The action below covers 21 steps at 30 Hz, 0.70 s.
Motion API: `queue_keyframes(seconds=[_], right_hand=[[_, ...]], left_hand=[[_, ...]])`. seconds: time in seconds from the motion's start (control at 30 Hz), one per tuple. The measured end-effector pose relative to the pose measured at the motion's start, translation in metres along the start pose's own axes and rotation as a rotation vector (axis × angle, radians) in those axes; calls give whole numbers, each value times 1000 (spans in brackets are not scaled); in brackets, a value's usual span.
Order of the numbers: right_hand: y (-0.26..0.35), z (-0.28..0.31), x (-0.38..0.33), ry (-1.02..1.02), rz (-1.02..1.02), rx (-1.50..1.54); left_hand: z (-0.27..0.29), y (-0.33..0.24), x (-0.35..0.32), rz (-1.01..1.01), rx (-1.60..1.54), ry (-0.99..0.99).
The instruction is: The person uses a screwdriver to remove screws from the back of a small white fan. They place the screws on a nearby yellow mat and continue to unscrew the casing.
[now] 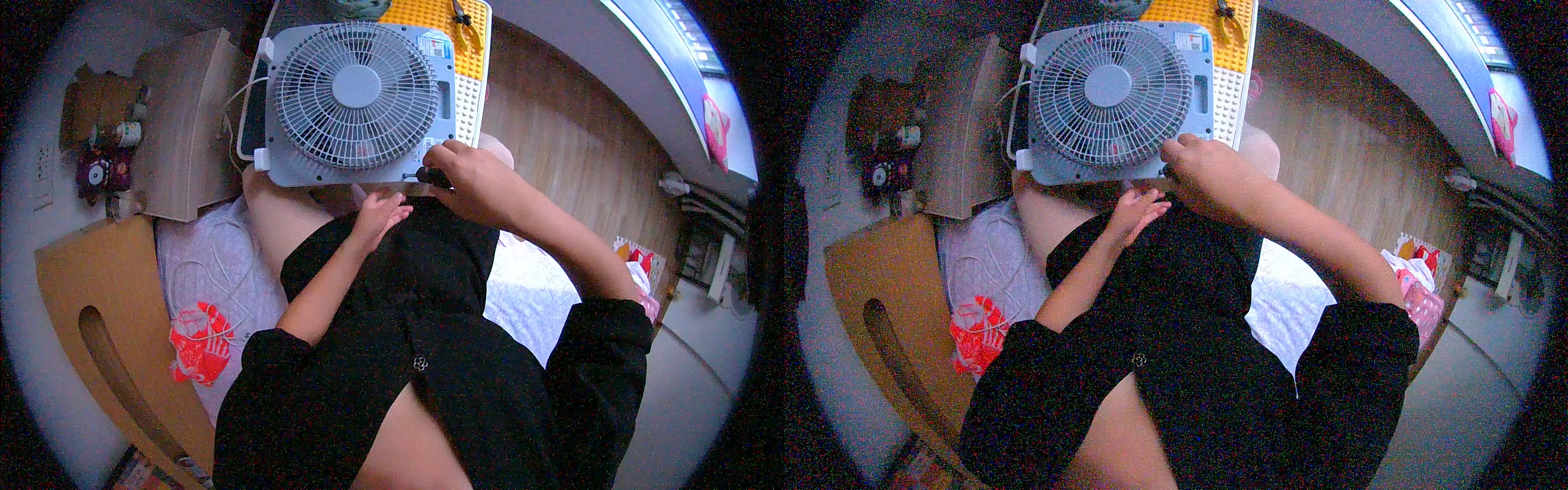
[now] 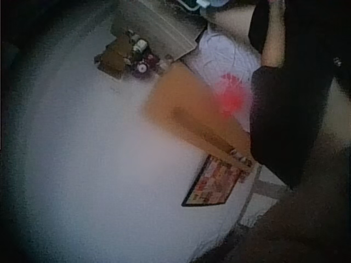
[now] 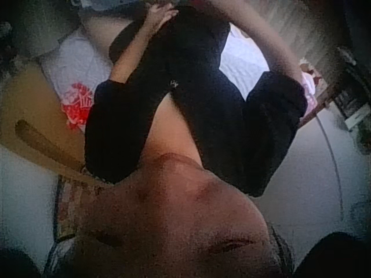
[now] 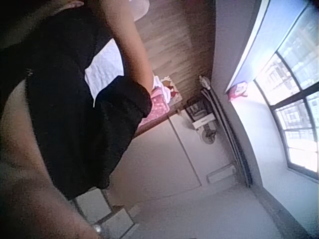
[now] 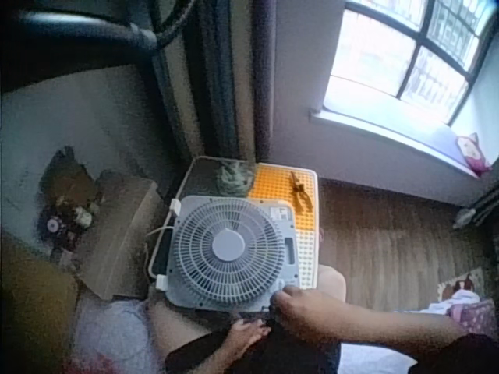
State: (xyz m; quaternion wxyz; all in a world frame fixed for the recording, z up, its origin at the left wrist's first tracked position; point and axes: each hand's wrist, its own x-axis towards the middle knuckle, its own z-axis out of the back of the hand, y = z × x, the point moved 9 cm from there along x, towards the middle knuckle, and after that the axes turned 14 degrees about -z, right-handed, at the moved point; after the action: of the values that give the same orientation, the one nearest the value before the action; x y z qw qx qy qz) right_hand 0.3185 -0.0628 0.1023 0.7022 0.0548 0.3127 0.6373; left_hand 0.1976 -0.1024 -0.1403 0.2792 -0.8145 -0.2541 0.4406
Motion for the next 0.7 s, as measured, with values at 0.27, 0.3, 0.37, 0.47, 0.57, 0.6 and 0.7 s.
queue_keyframes(seconds=[0.27, 0.3, 0.37, 0.47, 0.57, 0.6, 0.7], right_hand=[[2, 1, 14, 29, 14, -135], [2, 0, 17, 43, 12, -152], [5, 6, 21, 30, 11, -127], [6, 2, 23, 5, -35, -141], [4, 0, 21, 23, -90, -172], [2, 0, 19, 36, -111, -182], [-2, 0, 17, -26, -10, -147]], left_hand=[[-12, -11, 19, -219, -184, 16], [-10, -8, 23, -230, -184, -4], [-7, -1, 30, -252, -184, -42], [-7, 3, 34, -286, -205, -35], [-7, 5, 36, -255, -222, -44], [-9, 5, 37, -238, -220, -45], [-11, 6, 37, -211, -209, -45]])
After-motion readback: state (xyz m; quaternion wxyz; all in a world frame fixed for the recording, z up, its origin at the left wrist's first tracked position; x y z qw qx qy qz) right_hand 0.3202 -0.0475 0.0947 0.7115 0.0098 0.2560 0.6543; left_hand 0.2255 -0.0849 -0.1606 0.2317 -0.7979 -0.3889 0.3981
